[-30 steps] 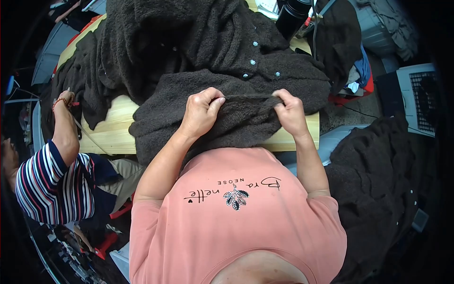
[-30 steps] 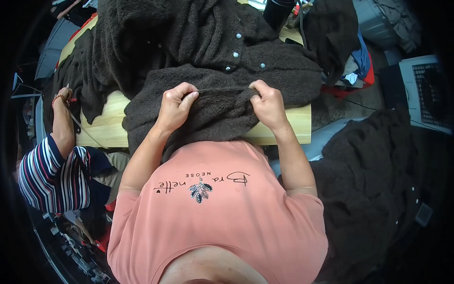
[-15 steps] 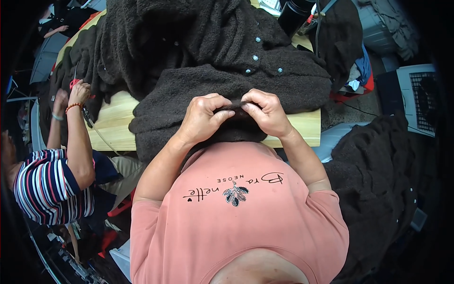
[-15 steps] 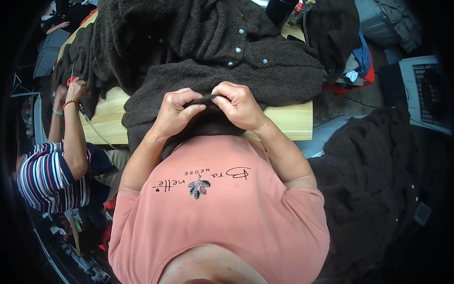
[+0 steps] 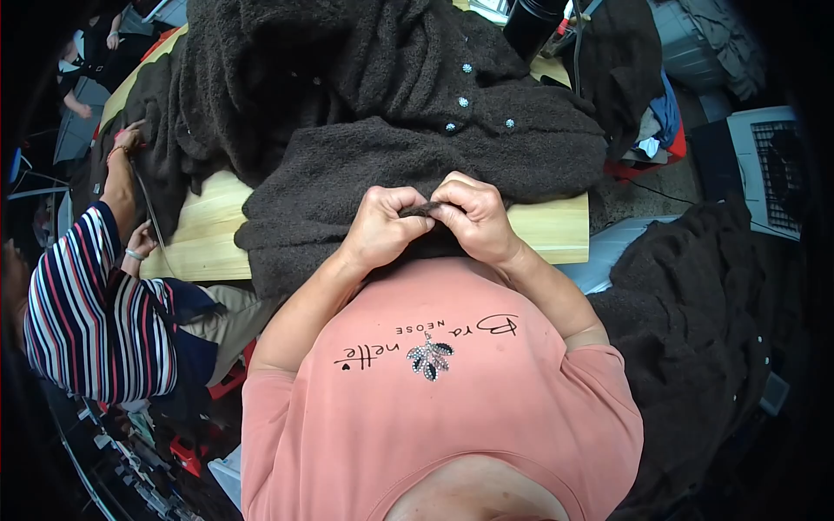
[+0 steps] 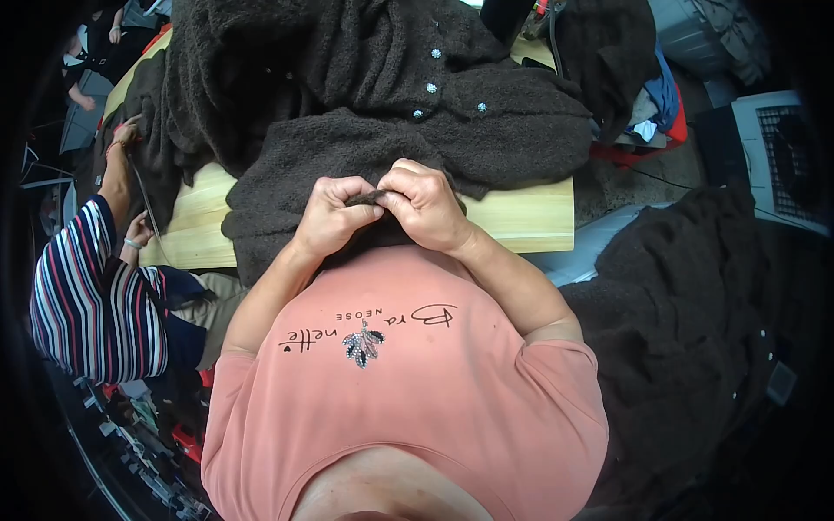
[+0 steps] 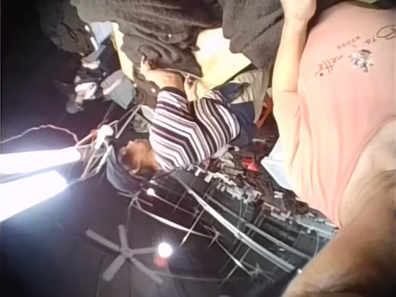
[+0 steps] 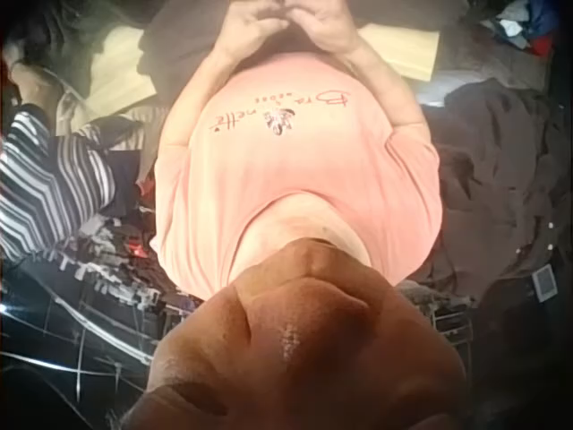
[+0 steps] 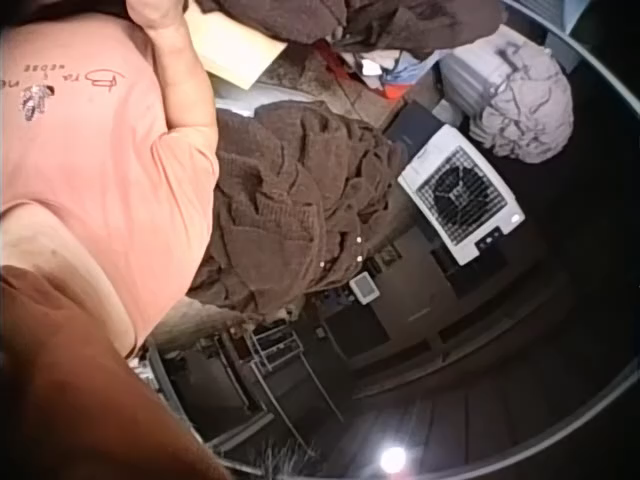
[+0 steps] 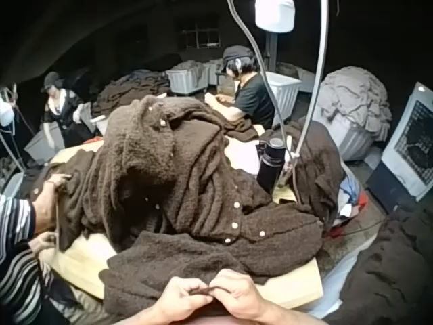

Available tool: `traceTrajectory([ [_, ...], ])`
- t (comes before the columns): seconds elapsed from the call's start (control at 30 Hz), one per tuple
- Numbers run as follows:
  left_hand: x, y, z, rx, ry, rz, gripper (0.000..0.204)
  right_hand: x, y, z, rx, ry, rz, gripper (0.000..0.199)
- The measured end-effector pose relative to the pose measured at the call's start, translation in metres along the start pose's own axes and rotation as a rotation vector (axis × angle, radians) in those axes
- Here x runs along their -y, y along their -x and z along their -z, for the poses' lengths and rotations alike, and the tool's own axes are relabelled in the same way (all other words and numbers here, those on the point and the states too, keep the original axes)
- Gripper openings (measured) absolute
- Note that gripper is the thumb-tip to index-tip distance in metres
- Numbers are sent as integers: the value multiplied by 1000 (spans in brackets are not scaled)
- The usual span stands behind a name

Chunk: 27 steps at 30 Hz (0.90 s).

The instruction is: Inspecting a fleece garment and using a small trimmer to remove loose threads.

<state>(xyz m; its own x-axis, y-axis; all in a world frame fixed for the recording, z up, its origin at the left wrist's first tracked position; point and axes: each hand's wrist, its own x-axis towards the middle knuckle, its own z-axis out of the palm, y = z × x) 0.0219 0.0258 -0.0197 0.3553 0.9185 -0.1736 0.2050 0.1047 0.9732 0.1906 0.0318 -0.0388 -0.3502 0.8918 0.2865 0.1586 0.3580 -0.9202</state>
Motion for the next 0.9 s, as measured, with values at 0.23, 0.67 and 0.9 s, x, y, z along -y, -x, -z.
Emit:
traceTrajectory([
  [0.23,-3,-14,19,-154,427,57,4,-10,-4,33,-166,105,-10,36],
  [0.67,7,-20,26,-232,448,58,6,-38,37,1,33,475,-184,46],
  [0.9,-2,-11,23,-198,617,20,1,-61,48,6,-297,73,-263,24],
])
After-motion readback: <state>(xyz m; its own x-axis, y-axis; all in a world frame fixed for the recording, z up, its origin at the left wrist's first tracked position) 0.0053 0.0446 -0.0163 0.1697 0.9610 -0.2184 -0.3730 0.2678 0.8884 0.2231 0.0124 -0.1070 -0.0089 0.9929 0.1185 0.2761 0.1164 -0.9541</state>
